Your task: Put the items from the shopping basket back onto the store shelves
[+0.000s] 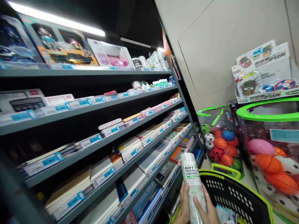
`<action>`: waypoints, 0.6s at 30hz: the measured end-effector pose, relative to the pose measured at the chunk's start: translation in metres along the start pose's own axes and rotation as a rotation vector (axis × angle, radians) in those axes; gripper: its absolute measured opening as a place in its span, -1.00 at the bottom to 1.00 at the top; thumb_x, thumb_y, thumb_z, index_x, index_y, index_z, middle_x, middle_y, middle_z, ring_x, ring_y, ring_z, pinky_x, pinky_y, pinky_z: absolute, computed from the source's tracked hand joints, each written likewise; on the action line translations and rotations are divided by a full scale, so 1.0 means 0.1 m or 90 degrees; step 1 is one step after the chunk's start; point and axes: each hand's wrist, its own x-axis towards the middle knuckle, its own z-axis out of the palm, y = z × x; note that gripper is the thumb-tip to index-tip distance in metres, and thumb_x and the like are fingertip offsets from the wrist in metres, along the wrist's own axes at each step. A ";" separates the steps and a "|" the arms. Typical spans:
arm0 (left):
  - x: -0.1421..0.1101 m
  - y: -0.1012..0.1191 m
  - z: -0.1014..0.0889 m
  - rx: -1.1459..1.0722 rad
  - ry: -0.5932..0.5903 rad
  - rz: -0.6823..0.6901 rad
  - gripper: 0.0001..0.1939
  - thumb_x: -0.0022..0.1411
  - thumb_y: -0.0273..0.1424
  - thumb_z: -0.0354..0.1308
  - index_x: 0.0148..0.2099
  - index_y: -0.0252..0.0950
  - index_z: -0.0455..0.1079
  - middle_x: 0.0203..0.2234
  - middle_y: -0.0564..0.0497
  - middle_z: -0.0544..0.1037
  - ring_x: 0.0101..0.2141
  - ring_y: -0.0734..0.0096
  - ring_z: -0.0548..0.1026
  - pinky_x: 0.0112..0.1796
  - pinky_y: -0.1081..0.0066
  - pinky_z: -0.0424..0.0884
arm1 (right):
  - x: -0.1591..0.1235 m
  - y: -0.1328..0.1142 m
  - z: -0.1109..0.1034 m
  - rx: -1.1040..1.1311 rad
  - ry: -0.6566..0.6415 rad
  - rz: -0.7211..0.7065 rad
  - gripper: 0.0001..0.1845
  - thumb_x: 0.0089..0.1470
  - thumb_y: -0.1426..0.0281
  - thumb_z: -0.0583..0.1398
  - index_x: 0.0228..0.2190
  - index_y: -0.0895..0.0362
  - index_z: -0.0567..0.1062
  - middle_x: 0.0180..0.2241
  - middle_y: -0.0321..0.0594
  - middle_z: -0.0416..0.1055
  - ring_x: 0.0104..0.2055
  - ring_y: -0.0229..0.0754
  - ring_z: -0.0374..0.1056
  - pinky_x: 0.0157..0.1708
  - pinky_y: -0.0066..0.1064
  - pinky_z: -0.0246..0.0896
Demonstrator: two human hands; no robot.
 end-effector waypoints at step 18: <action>0.43 -0.37 0.17 0.046 0.021 0.041 -0.16 0.20 0.28 0.27 0.18 -0.33 0.60 0.14 -0.28 0.67 0.32 -0.18 0.46 0.37 -0.01 0.37 | 0.19 -0.21 -0.18 -0.048 0.013 -0.078 -0.02 0.34 -0.03 0.29 0.54 0.14 0.14 0.48 0.10 0.29 0.50 0.13 0.28 0.55 0.07 0.10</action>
